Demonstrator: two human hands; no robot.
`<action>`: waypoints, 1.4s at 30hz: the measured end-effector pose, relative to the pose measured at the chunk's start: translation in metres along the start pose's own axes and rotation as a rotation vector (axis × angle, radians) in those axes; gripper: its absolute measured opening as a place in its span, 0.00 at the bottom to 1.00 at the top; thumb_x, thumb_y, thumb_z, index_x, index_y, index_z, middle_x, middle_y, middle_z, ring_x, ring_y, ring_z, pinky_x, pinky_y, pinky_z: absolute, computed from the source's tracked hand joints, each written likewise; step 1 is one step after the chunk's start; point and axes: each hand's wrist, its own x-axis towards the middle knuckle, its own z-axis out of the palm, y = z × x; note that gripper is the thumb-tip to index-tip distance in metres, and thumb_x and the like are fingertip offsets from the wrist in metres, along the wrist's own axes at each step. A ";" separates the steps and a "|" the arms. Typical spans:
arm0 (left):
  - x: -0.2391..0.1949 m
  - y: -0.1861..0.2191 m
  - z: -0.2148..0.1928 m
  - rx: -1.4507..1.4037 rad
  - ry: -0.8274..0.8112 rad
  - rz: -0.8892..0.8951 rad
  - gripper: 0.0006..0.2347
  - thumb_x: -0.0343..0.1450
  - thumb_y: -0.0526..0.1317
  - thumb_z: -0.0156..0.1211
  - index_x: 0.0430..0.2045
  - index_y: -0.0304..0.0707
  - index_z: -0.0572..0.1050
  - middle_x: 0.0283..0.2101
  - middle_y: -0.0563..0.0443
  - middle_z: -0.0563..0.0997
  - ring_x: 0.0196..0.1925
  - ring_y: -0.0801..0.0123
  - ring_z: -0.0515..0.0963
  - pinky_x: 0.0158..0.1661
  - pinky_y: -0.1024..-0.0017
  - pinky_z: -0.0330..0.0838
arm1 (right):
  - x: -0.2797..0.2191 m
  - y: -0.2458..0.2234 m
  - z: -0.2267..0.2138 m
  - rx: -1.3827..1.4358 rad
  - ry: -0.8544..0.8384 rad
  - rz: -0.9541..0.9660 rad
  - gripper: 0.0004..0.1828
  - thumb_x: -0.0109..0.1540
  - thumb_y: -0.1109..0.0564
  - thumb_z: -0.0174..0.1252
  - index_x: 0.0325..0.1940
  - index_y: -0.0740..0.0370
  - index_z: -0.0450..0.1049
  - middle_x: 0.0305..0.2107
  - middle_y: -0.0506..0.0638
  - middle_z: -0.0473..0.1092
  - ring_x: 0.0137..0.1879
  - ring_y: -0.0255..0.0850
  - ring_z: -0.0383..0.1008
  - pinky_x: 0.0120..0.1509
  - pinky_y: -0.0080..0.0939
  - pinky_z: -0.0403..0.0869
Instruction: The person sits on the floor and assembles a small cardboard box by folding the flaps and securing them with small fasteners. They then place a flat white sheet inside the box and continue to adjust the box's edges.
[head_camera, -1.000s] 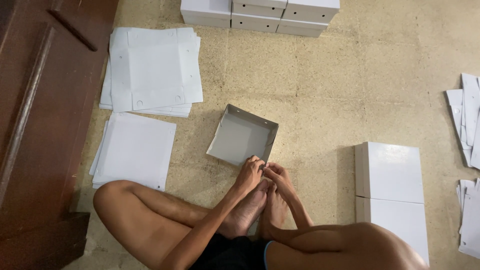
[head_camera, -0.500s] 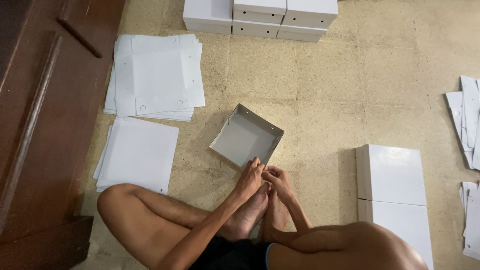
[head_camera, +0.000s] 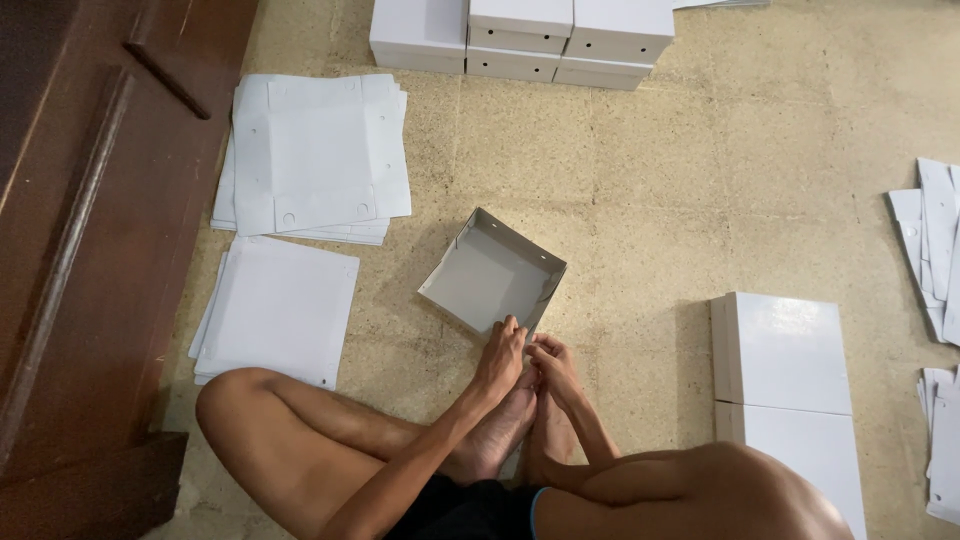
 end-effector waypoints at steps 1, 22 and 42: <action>0.001 -0.004 0.005 0.000 0.000 0.000 0.04 0.66 0.25 0.51 0.29 0.29 0.70 0.37 0.43 0.68 0.40 0.51 0.76 0.36 0.68 0.78 | 0.003 0.002 -0.002 0.000 0.000 0.000 0.10 0.55 0.67 0.61 0.41 0.66 0.73 0.26 0.48 0.75 0.23 0.27 0.67 0.23 0.26 0.68; 0.004 -0.011 0.046 0.222 -0.014 -0.023 0.06 0.66 0.34 0.57 0.31 0.38 0.66 0.36 0.49 0.69 0.40 0.58 0.75 0.30 0.69 0.79 | -0.011 -0.016 0.013 0.072 -0.048 -0.035 0.10 0.60 0.63 0.61 0.44 0.70 0.73 0.31 0.54 0.78 0.25 0.32 0.73 0.24 0.30 0.73; 0.008 -0.005 0.019 0.235 -0.040 -0.013 0.13 0.66 0.31 0.57 0.41 0.37 0.65 0.32 0.48 0.74 0.33 0.58 0.80 0.29 0.68 0.80 | -0.004 -0.021 0.014 -0.266 -0.058 -0.199 0.11 0.61 0.54 0.65 0.40 0.65 0.79 0.29 0.51 0.75 0.37 0.39 0.76 0.44 0.36 0.75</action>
